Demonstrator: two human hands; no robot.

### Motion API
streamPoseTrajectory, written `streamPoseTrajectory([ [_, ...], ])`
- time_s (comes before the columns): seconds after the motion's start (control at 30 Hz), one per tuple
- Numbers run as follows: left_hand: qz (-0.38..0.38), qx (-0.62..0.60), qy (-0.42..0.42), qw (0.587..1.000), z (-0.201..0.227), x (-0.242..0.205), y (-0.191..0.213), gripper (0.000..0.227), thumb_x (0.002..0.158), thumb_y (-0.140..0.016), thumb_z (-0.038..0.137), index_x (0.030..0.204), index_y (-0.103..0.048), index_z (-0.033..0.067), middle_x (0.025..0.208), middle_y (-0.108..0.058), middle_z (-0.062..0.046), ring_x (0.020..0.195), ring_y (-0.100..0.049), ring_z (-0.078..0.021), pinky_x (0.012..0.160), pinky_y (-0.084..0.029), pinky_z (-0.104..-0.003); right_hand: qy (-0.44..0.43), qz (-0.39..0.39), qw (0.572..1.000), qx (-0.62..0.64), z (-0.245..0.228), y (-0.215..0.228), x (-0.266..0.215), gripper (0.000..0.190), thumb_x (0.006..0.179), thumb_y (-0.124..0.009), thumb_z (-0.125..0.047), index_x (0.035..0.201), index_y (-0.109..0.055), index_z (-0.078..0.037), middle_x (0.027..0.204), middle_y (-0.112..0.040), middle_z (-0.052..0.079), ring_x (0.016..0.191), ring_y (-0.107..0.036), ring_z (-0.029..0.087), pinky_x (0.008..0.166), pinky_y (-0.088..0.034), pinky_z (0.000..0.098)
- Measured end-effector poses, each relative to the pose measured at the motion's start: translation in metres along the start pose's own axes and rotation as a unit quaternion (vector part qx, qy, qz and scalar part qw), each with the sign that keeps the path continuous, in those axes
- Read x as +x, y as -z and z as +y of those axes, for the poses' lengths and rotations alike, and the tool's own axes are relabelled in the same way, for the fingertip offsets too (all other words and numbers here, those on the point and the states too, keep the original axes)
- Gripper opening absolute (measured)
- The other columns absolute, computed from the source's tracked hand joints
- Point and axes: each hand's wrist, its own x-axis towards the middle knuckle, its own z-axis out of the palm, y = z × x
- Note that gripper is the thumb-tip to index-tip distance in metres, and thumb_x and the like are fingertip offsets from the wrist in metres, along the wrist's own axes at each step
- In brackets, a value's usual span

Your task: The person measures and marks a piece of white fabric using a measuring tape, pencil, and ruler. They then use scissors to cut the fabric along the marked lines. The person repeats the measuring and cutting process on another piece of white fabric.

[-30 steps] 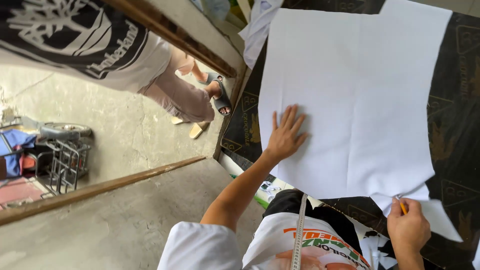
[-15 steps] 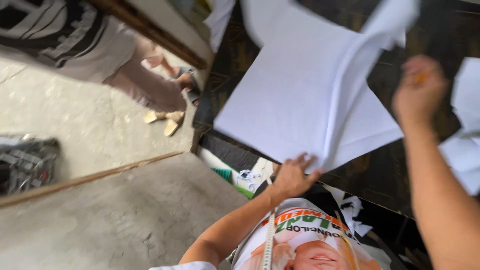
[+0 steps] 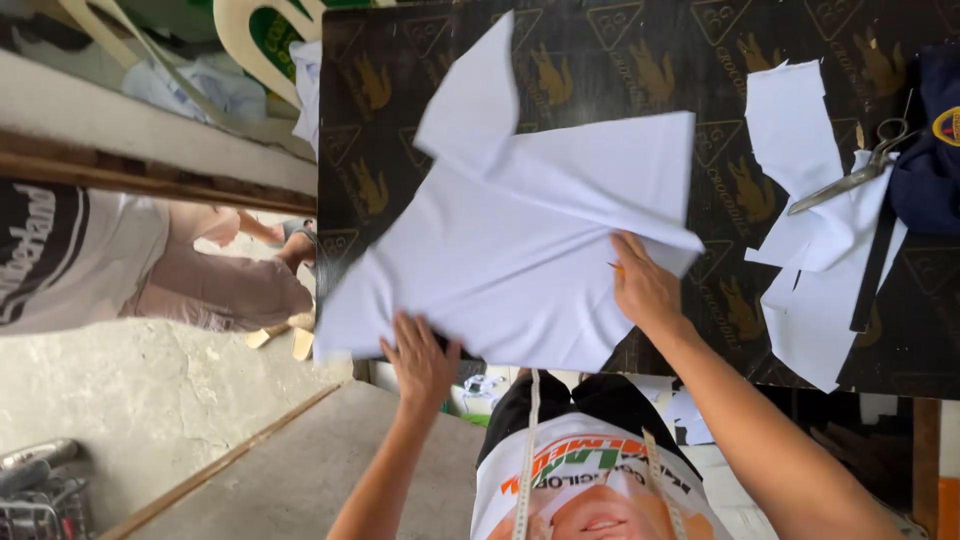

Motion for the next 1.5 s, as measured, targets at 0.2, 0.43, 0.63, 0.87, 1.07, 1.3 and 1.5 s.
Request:
streamPoseTrajectory([
  [0.2,-0.116,-0.166,-0.052,0.978,0.002,0.027,0.043,0.060,0.080,-0.063,0.068,0.120,-0.071,0.0247,0.118,-0.071,-0.005,0.114,-0.068,-0.0262,0.098,-0.048,-0.052,0.054,-0.052,0.997,-0.024,-0.037,-0.004,0.045,0.050,0.097,-0.052,-0.017,0.146,-0.054,-0.024,0.169,-0.031,-0.003,0.117,-0.068,0.034,0.090,-0.059,0.0501],
  [0.43,0.185,-0.133,-0.056,0.972,0.047,0.267,0.018,0.072,0.099,-0.060,0.050,0.152,-0.047,0.0027,0.161,-0.037,-0.025,0.153,-0.030,-0.0369,0.120,-0.002,-0.071,0.043,-0.118,0.992,-0.014,-0.063,-0.035,-0.053,0.060,0.091,-0.054,-0.006,0.147,-0.050,-0.025,0.171,-0.023,0.004,0.111,-0.068,0.039,0.090,-0.061,0.0505],
  [0.63,0.094,-0.094,-0.236,0.963,0.103,0.399,0.072,0.075,0.104,-0.031,0.055,0.162,-0.027,0.0063,0.167,-0.018,-0.025,0.155,-0.012,-0.0391,0.113,0.004,-0.076,0.079,-0.130,0.986,0.069,-0.041,-0.047,-0.088,0.061,0.079,-0.061,0.008,0.133,-0.063,-0.020,0.166,-0.030,-0.003,0.084,-0.067,0.025,0.058,-0.058,0.0402],
  [0.87,0.197,-0.231,-0.227,0.925,0.121,0.305,0.103,0.061,0.114,-0.031,0.039,0.161,-0.031,-0.0002,0.166,-0.014,-0.027,0.155,-0.017,-0.0454,0.117,-0.001,-0.073,-0.226,0.272,0.929,0.105,0.129,0.015,-0.080,0.024,0.092,-0.058,-0.011,0.109,-0.074,-0.017,0.115,-0.072,0.001,0.101,-0.067,0.025,0.084,-0.053,0.0387],
  [1.07,0.179,-0.243,-0.060,0.952,0.072,0.140,0.018,0.068,0.109,-0.036,0.045,0.164,-0.021,0.0080,0.169,-0.012,-0.026,0.157,-0.014,-0.0445,0.119,0.000,-0.071,-0.307,0.231,0.919,-0.084,0.321,0.010,-0.098,0.038,0.091,-0.074,-0.037,0.116,-0.075,-0.008,0.114,-0.070,0.010,0.110,-0.062,0.034,0.087,-0.054,0.0469],
  [1.3,0.071,-0.211,0.005,0.975,0.029,0.109,0.012,0.079,0.103,-0.019,0.061,0.164,-0.009,0.0118,0.171,-0.002,-0.017,0.159,0.002,-0.0323,0.123,0.009,-0.059,-0.388,0.167,0.905,0.049,0.294,0.045,-0.095,0.039,0.101,-0.076,-0.028,0.125,-0.062,0.000,0.114,-0.064,0.024,0.093,-0.066,0.044,0.073,-0.055,0.0555],
  [1.5,0.146,-0.233,-0.016,0.961,0.062,0.040,0.008,0.071,0.107,-0.033,0.048,0.164,-0.014,0.0105,0.170,-0.008,-0.022,0.158,-0.006,-0.0380,0.123,0.004,-0.064,-0.326,0.228,0.917,0.026,0.314,0.047,-0.107,0.042,0.104,-0.082,-0.024,0.127,-0.063,0.006,0.124,-0.051,0.027,0.092,-0.064,0.052,0.076,-0.054,0.0610],
])
